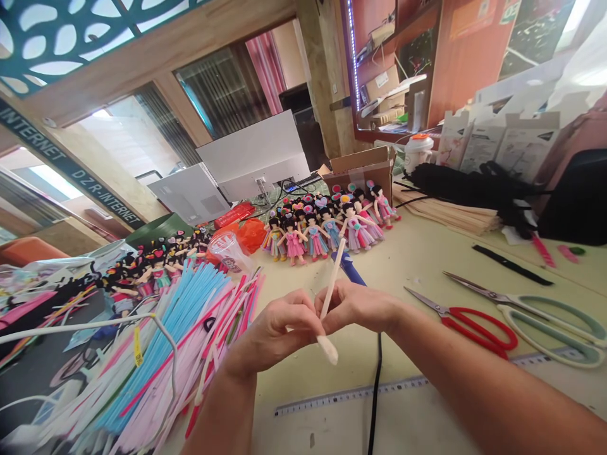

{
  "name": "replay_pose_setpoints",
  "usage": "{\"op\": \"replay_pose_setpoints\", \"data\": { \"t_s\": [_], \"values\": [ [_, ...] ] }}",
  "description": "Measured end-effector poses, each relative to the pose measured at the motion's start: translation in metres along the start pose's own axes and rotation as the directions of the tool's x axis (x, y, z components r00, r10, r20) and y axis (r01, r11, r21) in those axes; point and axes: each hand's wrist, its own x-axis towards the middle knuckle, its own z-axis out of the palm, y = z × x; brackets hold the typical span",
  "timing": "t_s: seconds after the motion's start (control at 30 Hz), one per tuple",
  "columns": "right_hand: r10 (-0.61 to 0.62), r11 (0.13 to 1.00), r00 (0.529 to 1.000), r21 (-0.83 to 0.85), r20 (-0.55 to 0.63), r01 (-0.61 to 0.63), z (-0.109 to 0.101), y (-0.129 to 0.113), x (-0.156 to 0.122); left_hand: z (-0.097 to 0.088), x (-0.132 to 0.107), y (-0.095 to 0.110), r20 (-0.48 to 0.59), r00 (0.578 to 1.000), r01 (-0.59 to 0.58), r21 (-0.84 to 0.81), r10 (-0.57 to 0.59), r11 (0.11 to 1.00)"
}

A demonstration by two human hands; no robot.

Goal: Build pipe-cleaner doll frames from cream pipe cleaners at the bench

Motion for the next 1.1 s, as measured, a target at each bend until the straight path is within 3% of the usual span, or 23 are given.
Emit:
{"op": "replay_pose_setpoints", "data": {
  "t_s": [0.17, 0.37, 0.77, 0.93, 1.1],
  "values": [
    [-0.02, 0.999, 0.997, 0.043, -0.074, 0.023, 0.002, 0.003, 0.002, -0.002, 0.001, -0.001, -0.142, 0.99, 0.024, -0.018, -0.026, 1.0],
    [-0.012, 1.0, 0.992, 0.027, -0.123, 0.015, 0.003, 0.009, 0.004, -0.003, 0.001, -0.004, -0.185, 0.983, 0.021, 0.041, -0.013, 0.999],
    [0.038, 0.999, 0.999, -0.003, 0.017, -0.038, -0.007, 0.005, 0.001, 0.007, 0.004, 0.001, -0.148, 0.989, 0.002, 0.129, 0.017, 0.992],
    [0.042, 0.997, 0.998, -0.072, 0.038, -0.04, -0.007, 0.004, 0.001, 0.005, 0.004, 0.005, -0.038, 0.999, -0.013, 0.187, 0.021, 0.982],
    [0.064, 0.997, 0.998, -0.053, 0.029, -0.062, -0.008, 0.004, 0.002, 0.004, 0.004, 0.004, -0.074, 0.997, 0.03, 0.232, -0.013, 0.972]
  ]
}}
